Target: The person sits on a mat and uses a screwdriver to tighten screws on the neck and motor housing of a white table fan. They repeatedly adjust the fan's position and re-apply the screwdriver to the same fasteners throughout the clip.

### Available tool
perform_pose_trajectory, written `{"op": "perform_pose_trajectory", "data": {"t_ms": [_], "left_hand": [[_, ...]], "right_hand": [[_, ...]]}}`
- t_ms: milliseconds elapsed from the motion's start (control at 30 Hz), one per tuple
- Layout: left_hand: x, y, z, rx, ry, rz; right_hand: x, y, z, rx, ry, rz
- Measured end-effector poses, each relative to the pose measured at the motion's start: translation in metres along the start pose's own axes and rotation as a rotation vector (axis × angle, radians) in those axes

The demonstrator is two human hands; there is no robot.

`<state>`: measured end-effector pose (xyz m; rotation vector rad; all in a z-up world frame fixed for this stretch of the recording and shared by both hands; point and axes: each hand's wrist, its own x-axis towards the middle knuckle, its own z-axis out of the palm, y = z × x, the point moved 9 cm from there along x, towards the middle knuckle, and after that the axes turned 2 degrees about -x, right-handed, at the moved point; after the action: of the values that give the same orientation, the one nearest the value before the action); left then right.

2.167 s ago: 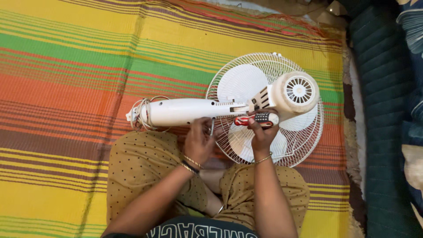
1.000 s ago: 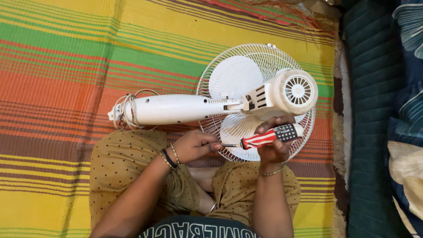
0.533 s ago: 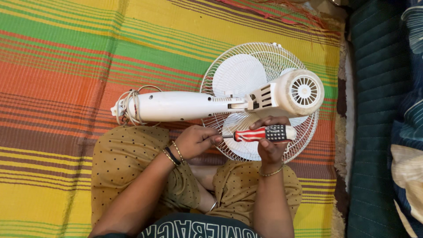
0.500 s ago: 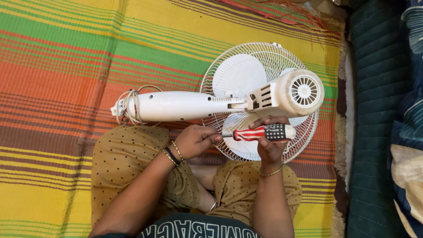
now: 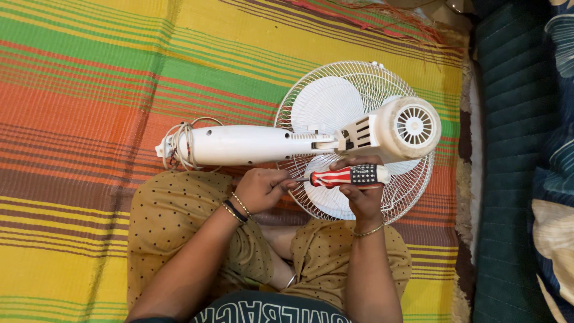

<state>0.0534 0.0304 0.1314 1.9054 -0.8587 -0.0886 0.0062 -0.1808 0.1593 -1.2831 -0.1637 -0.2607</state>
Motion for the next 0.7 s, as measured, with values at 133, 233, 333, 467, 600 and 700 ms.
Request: {"op": "perform_pose_trajectory", "data": {"t_ms": [133,233,333,467,600,700], "left_hand": [[-0.002,0.009,-0.016,0.097,0.103,0.071],[-0.002,0.017,-0.022,0.206,0.120,0.092],[0.000,0.027,-0.021,0.223,0.160,0.134],[0.001,0.029,-0.023,0.227,0.160,0.121],[0.009,0.037,-0.024,0.242,0.164,0.133],[0.016,0.050,-0.024,0.229,0.176,0.192]], "right_hand": [[0.000,0.000,0.002,0.019,-0.047,-0.008],[-0.002,0.004,0.001,-0.002,-0.047,-0.013],[-0.006,0.033,0.002,-0.026,-0.009,0.156],[-0.011,0.047,0.002,0.000,0.104,0.033],[-0.012,0.056,-0.009,0.154,0.213,0.002],[-0.012,0.048,-0.021,0.248,0.304,-0.093]]}}
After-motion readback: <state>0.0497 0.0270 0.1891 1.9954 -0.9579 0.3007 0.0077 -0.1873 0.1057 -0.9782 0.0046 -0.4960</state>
